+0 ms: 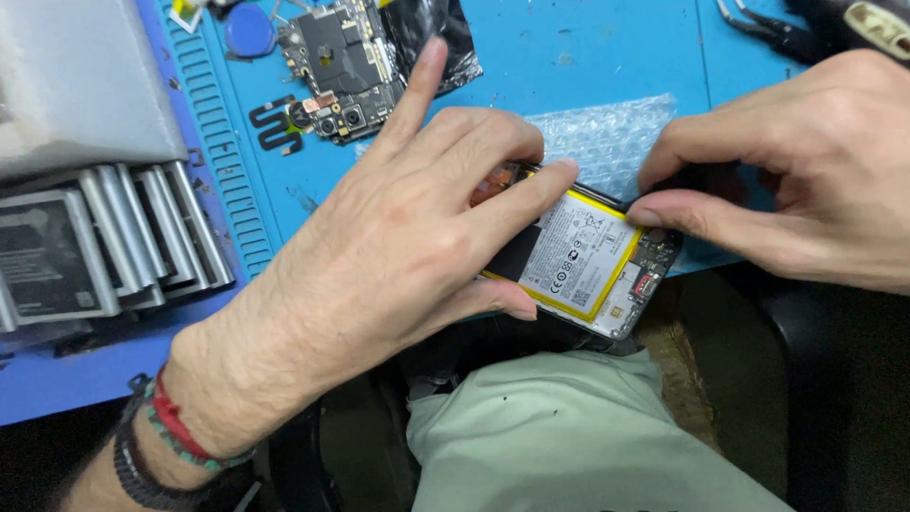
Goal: The person uses a metal prying tool to lift and remove the battery from a disassembled smartphone. After removing the battery, the person wipes it with a cloth.
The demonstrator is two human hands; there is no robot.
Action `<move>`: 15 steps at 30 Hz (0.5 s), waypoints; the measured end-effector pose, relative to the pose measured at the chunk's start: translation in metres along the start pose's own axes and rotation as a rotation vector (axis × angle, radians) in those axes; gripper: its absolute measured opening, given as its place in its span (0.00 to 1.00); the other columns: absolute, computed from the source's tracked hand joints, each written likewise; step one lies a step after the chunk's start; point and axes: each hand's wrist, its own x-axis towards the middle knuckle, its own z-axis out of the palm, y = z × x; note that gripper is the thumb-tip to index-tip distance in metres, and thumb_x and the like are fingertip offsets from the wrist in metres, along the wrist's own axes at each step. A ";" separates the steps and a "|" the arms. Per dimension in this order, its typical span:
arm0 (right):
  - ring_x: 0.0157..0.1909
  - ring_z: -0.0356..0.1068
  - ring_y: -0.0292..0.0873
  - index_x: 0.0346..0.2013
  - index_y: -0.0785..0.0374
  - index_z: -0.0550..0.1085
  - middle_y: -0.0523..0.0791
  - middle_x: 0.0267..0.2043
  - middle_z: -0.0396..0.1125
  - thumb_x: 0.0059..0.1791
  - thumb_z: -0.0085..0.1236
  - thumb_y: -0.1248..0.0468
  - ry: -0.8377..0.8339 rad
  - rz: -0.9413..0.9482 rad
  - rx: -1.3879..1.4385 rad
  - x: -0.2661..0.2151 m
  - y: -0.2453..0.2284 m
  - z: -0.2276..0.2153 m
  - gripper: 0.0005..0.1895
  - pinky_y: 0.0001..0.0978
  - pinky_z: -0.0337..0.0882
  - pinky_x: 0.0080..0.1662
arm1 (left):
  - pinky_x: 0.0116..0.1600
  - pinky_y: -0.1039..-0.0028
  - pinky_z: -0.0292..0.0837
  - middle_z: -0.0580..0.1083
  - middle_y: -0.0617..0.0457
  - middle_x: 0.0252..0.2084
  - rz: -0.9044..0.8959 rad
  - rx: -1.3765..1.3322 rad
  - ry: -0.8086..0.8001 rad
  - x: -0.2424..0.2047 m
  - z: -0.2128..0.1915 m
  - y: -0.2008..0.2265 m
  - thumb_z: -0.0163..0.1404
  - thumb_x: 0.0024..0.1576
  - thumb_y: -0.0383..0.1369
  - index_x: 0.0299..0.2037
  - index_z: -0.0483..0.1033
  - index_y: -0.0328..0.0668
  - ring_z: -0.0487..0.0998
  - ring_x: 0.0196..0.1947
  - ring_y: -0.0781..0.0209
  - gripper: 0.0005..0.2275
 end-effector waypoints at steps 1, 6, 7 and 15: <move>0.16 0.64 0.42 0.34 0.48 0.83 0.37 0.21 0.74 0.51 0.64 0.49 -0.012 0.007 0.003 -0.001 -0.001 0.003 0.09 0.35 0.59 0.25 | 0.79 0.32 0.44 0.68 0.40 0.55 -0.003 -0.014 0.000 -0.001 0.004 0.000 0.76 0.50 0.51 0.63 0.69 0.31 0.73 0.55 0.41 0.40; 0.13 0.54 0.47 0.31 0.38 0.82 0.44 0.08 0.61 0.54 0.59 0.46 -0.097 0.190 -0.140 0.002 0.000 0.008 0.10 0.41 0.54 0.26 | 0.81 0.35 0.42 0.69 0.45 0.51 0.040 0.128 -0.021 0.004 0.006 -0.004 0.77 0.42 0.59 0.61 0.74 0.32 0.73 0.52 0.40 0.45; 0.13 0.54 0.47 0.31 0.38 0.82 0.44 0.08 0.61 0.54 0.59 0.46 -0.101 0.186 -0.137 0.002 0.003 0.008 0.10 0.41 0.54 0.26 | 0.81 0.35 0.42 0.69 0.45 0.51 0.035 0.126 -0.022 0.005 0.006 -0.003 0.77 0.42 0.59 0.61 0.74 0.32 0.73 0.52 0.40 0.45; 0.22 0.67 0.50 0.35 0.47 0.77 0.40 0.22 0.71 0.57 0.55 0.51 -0.121 -0.006 -0.121 0.009 0.003 0.008 0.09 0.44 0.64 0.30 | 0.80 0.31 0.37 0.69 0.47 0.48 0.037 0.104 -0.014 -0.002 0.005 -0.004 0.72 0.52 0.58 0.64 0.74 0.32 0.72 0.49 0.40 0.40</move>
